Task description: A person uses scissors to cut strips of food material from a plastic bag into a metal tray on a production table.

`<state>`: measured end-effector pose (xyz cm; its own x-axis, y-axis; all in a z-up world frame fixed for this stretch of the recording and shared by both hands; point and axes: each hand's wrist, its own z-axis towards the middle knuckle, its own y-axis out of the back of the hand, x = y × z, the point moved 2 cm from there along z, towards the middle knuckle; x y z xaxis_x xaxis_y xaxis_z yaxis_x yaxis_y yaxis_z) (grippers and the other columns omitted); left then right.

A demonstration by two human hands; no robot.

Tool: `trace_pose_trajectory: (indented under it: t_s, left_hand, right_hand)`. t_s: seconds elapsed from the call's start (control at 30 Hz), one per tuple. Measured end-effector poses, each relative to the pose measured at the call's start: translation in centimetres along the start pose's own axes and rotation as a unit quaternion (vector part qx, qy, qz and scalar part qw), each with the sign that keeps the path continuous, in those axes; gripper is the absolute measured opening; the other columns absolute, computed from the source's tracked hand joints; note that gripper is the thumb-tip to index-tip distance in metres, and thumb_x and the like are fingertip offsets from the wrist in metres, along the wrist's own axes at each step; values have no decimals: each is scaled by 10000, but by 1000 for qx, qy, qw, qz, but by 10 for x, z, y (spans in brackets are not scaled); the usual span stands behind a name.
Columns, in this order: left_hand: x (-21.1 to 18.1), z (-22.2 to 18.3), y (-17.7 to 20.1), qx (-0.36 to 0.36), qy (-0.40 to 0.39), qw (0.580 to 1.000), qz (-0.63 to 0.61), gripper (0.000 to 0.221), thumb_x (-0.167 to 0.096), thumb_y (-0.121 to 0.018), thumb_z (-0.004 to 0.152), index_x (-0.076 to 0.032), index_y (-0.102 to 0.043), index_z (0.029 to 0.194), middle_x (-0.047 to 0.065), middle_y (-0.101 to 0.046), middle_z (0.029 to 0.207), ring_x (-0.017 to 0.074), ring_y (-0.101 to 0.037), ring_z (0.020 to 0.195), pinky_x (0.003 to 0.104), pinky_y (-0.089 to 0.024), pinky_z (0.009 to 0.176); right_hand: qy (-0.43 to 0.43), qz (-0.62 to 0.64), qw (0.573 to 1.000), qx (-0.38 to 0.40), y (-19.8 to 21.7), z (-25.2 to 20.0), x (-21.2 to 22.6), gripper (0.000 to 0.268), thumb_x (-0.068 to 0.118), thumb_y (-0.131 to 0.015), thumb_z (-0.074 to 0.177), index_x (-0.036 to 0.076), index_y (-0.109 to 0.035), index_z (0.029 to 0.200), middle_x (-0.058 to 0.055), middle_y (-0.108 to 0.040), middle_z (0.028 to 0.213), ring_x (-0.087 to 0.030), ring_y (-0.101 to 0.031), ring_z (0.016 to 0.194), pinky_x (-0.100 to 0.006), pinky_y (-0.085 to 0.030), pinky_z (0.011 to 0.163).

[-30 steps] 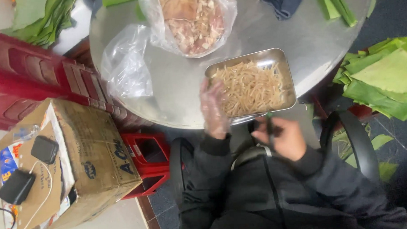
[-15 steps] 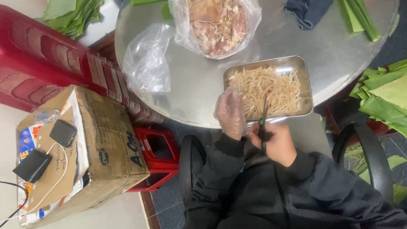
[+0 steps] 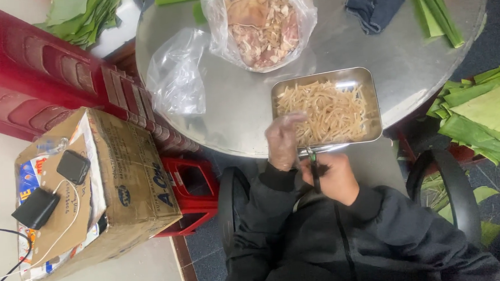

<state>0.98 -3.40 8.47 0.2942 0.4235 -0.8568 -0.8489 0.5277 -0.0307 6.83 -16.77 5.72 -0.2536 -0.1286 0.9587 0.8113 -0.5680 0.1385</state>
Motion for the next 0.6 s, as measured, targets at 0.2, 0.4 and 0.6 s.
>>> trace_pose_trajectory:
  t_s: [0.2,0.4,0.6]
  left_hand:
    - [-25,0,-14,36,-29,988,-148,898,-778,-362,950,26,-761,952,144,-756,784,222,-761,815,340,-597,876]
    - [-8,-7,-2,61,-25,964,-258,882,-680,-317,1024,79,-751,904,198,-709,719,291,-739,747,390,-613,788]
    - [-22,-6,-4,60,-44,962,-263,638,-527,-437,1080,20,-749,979,141,-739,823,202,-731,852,355,-605,834]
  right_hand:
    - [-16,56,998,8,14,-4,26,135,115,-877,719,61,-806,821,-88,-751,617,-124,-674,612,-288,-535,561]
    - [-73,-52,995,37,57,-12,24,249,253,-914,686,57,-817,805,-115,-704,506,-178,-617,424,-257,-445,445]
    - [-148,-160,973,80,58,-18,38,314,350,-886,697,47,-802,698,-143,-658,452,-229,-568,383,-313,-399,416]
